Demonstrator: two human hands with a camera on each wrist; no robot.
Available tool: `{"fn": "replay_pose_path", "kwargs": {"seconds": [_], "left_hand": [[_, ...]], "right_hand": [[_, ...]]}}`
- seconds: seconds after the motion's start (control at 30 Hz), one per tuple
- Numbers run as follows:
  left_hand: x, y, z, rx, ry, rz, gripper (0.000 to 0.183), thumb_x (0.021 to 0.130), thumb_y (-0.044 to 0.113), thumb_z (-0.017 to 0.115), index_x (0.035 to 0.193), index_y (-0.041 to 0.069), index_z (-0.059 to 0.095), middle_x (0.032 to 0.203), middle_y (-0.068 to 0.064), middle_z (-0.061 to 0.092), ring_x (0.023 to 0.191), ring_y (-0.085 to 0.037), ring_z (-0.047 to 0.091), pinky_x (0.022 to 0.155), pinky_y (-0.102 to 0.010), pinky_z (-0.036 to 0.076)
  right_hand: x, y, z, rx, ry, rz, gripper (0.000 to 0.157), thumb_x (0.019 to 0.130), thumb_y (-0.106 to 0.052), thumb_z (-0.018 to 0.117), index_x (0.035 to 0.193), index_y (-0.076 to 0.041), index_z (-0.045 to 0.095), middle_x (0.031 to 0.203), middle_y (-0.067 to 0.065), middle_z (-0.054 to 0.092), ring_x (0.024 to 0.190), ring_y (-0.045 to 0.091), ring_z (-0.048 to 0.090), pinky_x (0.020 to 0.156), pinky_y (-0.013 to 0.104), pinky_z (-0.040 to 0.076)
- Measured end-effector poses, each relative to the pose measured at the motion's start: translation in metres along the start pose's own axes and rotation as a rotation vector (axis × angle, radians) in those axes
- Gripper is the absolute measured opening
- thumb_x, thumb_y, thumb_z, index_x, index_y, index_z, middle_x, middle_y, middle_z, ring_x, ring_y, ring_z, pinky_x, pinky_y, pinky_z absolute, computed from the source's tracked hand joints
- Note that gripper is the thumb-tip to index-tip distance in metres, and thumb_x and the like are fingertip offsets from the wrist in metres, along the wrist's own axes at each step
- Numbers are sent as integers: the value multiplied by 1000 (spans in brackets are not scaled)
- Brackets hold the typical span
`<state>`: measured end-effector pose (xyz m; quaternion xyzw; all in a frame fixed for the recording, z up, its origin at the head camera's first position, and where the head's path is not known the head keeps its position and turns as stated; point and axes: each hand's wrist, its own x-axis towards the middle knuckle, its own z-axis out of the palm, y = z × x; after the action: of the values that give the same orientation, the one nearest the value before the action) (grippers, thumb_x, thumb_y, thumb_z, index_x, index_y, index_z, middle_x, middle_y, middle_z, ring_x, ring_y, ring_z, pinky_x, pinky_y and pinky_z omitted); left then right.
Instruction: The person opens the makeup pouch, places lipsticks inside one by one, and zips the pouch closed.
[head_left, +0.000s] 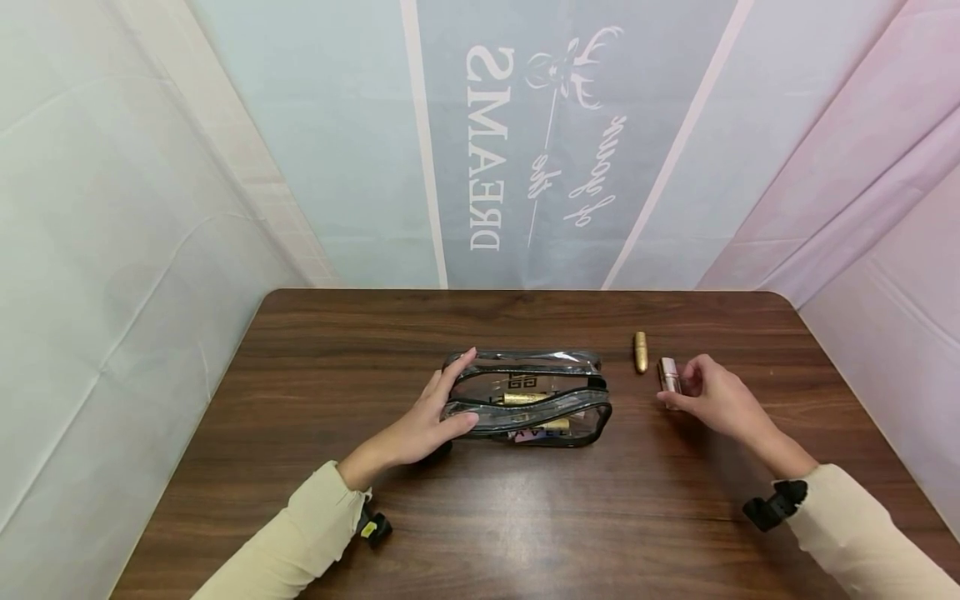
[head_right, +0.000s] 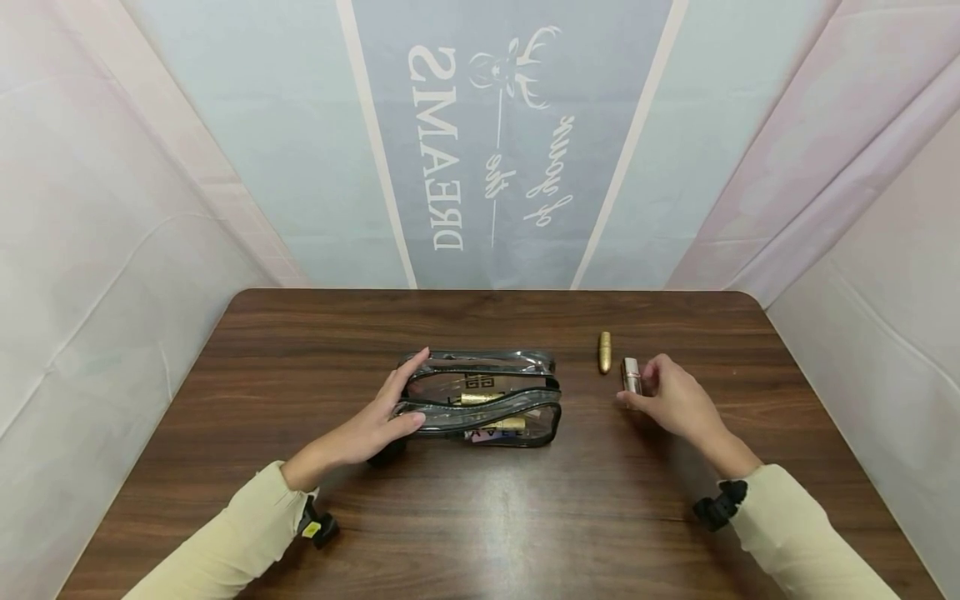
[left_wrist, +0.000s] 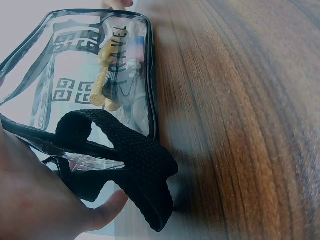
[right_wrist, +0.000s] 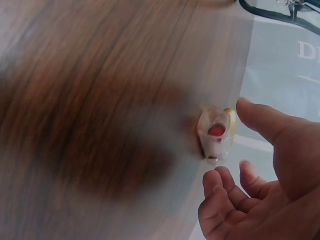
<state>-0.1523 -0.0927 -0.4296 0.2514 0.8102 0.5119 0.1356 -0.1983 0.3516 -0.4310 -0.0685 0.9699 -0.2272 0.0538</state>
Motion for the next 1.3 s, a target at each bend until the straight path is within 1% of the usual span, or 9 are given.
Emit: {"fn": "replay_pose_path", "kwargs": {"seconds": [0.13, 0.33, 0.47, 0.6, 0.7, 0.83, 0.93, 1.07, 1.3], "left_hand": [[1, 1, 0, -1, -1, 0, 74, 95, 38, 51, 150, 36, 2, 155, 14, 0, 140, -34, -13, 99, -71, 7], [1, 0, 0, -6, -6, 7, 74, 96, 38, 50, 151, 35, 1, 155, 13, -1, 139, -36, -14, 99, -72, 6], [1, 0, 0, -2, -5, 8, 74, 96, 38, 51, 151, 34, 2, 155, 12, -1, 139, -36, -14, 98, -72, 6], [1, 0, 0, 6, 1, -3, 74, 95, 39, 51, 151, 33, 2, 155, 11, 0, 139, -36, -13, 98, -72, 7], [1, 0, 0, 4, 1, -6, 74, 96, 38, 51, 151, 33, 2, 156, 11, 0, 140, -35, -12, 99, -71, 8], [1, 0, 0, -3, 1, 0, 74, 96, 38, 50, 151, 31, 2, 157, 5, 0, 140, -34, -13, 100, -70, 7], [1, 1, 0, -7, -1, 5, 74, 96, 38, 50, 151, 32, 1, 157, 2, -1, 140, -31, -13, 100, -70, 6], [1, 1, 1, -10, -4, 12, 74, 96, 37, 51, 150, 35, 1, 157, 5, -1, 141, -27, -12, 101, -69, 7], [1, 0, 0, -4, 0, 2, 74, 96, 38, 50, 151, 35, 1, 156, 8, -1, 140, -29, -12, 100, -70, 9]], "right_hand": [[0, 7, 0, 6, -12, 2, 49, 79, -36, 75, 96, 0, 46, 79, 11, 53, 66, 18, 48, 54, 31, 38], [1, 17, -4, 1, -17, -28, 42, 77, -22, 76, 99, 2, 49, 85, 14, 56, 71, 20, 52, 58, 32, 41], [3, 23, -7, 1, -31, -36, 42, 77, -18, 75, 103, 4, 51, 89, 16, 59, 77, 23, 56, 61, 34, 43], [4, 27, -9, 2, -38, -46, 40, 76, -14, 73, 106, 5, 54, 87, 14, 62, 76, 22, 57, 62, 34, 43], [6, 31, -10, -7, -50, -46, 37, 77, -11, 71, 108, 4, 57, 86, 12, 62, 74, 19, 56, 60, 33, 42], [7, 36, -11, -19, -61, -43, 33, 79, -8, 70, 109, 1, 61, 88, 12, 64, 73, 18, 55, 59, 32, 41], [8, 40, -12, -28, -51, -47, 30, 78, -5, 68, 107, -1, 62, 87, 12, 64, 70, 17, 53, 58, 31, 40], [9, 46, -13, -43, -42, -48, 28, 77, 0, 66, 105, -2, 63, 83, 9, 62, 66, 16, 48, 56, 31, 37], [15, 49, -12, -46, -28, -98, 24, 77, 3, 67, 100, -2, 64, 79, 7, 61, 63, 17, 43, 55, 31, 34]]}}
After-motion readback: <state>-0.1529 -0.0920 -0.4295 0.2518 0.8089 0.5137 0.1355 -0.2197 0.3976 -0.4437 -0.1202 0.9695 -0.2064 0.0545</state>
